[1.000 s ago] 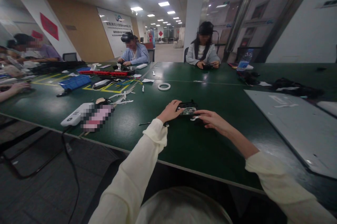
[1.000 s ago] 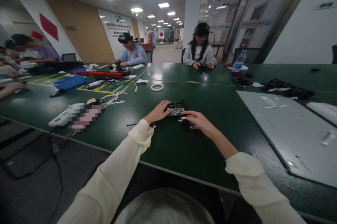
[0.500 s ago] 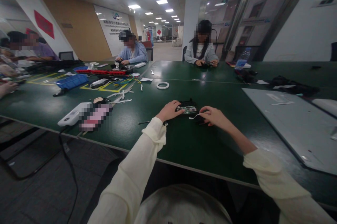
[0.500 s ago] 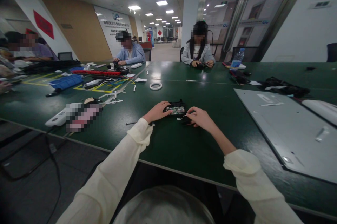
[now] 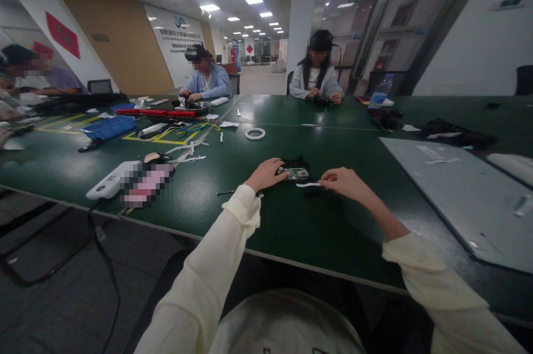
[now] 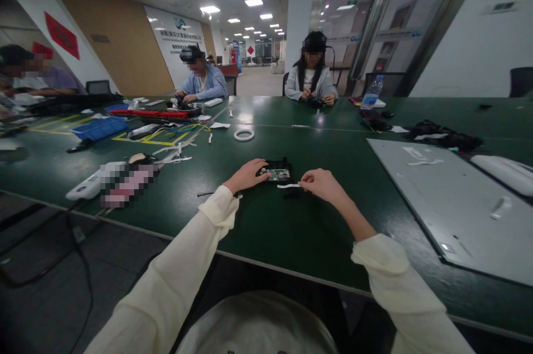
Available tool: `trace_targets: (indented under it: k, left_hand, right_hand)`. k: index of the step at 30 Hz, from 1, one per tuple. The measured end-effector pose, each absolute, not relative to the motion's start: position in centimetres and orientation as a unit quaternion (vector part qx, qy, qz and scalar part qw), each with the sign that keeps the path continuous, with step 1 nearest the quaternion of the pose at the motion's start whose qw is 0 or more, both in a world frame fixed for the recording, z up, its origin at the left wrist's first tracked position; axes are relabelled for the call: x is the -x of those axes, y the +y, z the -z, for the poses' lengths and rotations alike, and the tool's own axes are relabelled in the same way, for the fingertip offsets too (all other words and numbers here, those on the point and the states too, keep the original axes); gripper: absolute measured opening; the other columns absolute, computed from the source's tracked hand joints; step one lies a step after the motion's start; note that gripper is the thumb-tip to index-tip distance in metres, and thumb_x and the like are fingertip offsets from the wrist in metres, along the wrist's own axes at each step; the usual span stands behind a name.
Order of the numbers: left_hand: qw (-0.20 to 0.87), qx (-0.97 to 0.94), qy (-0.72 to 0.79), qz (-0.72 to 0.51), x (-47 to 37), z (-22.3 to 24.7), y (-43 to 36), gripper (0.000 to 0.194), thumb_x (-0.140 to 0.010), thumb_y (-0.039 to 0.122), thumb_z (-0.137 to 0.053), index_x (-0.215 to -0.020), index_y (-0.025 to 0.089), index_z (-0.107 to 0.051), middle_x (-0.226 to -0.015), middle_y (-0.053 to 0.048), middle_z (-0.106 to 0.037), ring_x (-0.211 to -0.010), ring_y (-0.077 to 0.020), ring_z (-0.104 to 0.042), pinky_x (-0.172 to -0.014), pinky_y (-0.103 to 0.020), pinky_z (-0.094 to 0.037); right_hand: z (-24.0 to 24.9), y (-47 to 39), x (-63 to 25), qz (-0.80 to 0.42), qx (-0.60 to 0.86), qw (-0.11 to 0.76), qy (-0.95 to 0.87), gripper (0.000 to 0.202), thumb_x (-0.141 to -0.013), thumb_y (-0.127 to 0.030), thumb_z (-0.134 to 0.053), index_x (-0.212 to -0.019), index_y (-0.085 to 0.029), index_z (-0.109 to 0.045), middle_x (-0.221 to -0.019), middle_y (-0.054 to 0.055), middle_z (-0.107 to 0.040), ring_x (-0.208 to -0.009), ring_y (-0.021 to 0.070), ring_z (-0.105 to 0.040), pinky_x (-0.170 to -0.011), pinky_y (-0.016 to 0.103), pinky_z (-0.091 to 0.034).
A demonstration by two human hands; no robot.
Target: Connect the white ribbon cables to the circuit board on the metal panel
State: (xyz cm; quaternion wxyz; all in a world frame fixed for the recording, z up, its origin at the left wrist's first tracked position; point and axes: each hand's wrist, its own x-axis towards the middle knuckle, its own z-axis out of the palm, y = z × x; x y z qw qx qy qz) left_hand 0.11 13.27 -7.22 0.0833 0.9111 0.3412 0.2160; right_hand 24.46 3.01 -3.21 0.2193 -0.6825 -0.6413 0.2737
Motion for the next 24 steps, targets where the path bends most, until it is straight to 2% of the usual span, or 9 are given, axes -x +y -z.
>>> trace_targets:
  k: [4,10,15,20,22,24]
  left_hand:
    - [0.087,-0.91,0.343,-0.216,-0.1,7.3,13.3,0.047,-0.085,0.049,-0.043,-0.117,0.017,-0.053,-0.127,-0.01,-0.049,-0.114,-0.0224,-0.049,-0.099,-0.037,-0.038]
    - [0.092,-0.909,0.343,-0.218,-0.2,7.5,13.4,0.047,-0.085,0.049,-0.043,-0.118,0.017,-0.053,-0.128,-0.01,-0.049,-0.117,-0.0224,-0.047,-0.1,-0.036,-0.037]
    - [0.103,-0.907,0.345,-0.218,-0.2,7.5,13.4,0.048,-0.085,0.05,-0.043,-0.12,0.017,-0.052,-0.129,-0.01,-0.048,-0.117,-0.0226,-0.047,-0.1,-0.036,-0.036]
    - [0.095,-0.906,0.347,-0.222,-0.3,7.4,13.2,0.048,-0.085,0.048,-0.043,-0.119,0.016,-0.052,-0.127,-0.011,-0.05,-0.116,-0.0232,-0.048,-0.1,-0.037,-0.036]
    - [0.097,-0.907,0.341,-0.228,-0.3,7.4,13.2,0.043,-0.085,0.044,-0.045,-0.116,0.017,-0.054,-0.124,-0.01,-0.053,-0.113,-0.0226,-0.05,-0.1,-0.038,-0.036]
    - [0.105,-0.907,0.334,-0.233,-0.2,7.5,13.3,0.037,-0.084,0.038,-0.048,-0.114,0.018,-0.055,-0.121,-0.009,-0.055,-0.113,-0.0219,-0.05,-0.101,-0.037,-0.036]
  right_hand:
    - [2.9,3.1,-24.7,-0.284,0.667,0.209,-0.657,0.018,-0.069,-0.038,-0.064,-0.074,-0.021,-0.07,-0.075,0.004,-0.064,-0.068,0.0171,-0.057,-0.059,0.027,-0.042]
    - [1.5,2.7,-24.7,-0.32,0.626,0.2,-0.682,0.026,-0.07,-0.044,-0.063,-0.078,-0.021,-0.07,-0.069,0.002,-0.062,-0.063,0.013,-0.052,-0.056,0.024,-0.036]
    - [0.2,2.5,-24.0,-0.409,0.582,0.34,-0.616,0.037,-0.069,-0.05,-0.064,-0.086,-0.017,-0.067,-0.073,0.002,-0.06,-0.05,0.005,-0.036,-0.045,0.021,-0.024]
    - [-0.1,3.9,-19.3,-0.506,0.499,0.454,-0.537,0.038,-0.062,-0.045,-0.07,-0.084,-0.015,-0.064,-0.078,0.003,-0.06,-0.046,0.0018,-0.028,-0.041,0.019,-0.015]
    - [0.4,4.7,-16.6,-0.547,0.464,0.474,-0.511,0.038,-0.06,-0.044,-0.071,-0.085,-0.016,-0.064,-0.08,0.003,-0.06,-0.045,0.0013,-0.026,-0.039,0.019,-0.013]
    - [1.2,5.4,-14.1,-0.573,0.458,0.459,-0.501,0.038,-0.062,-0.045,-0.07,-0.086,-0.017,-0.065,-0.072,0.001,-0.058,-0.044,0.0015,-0.025,-0.039,0.018,-0.012]
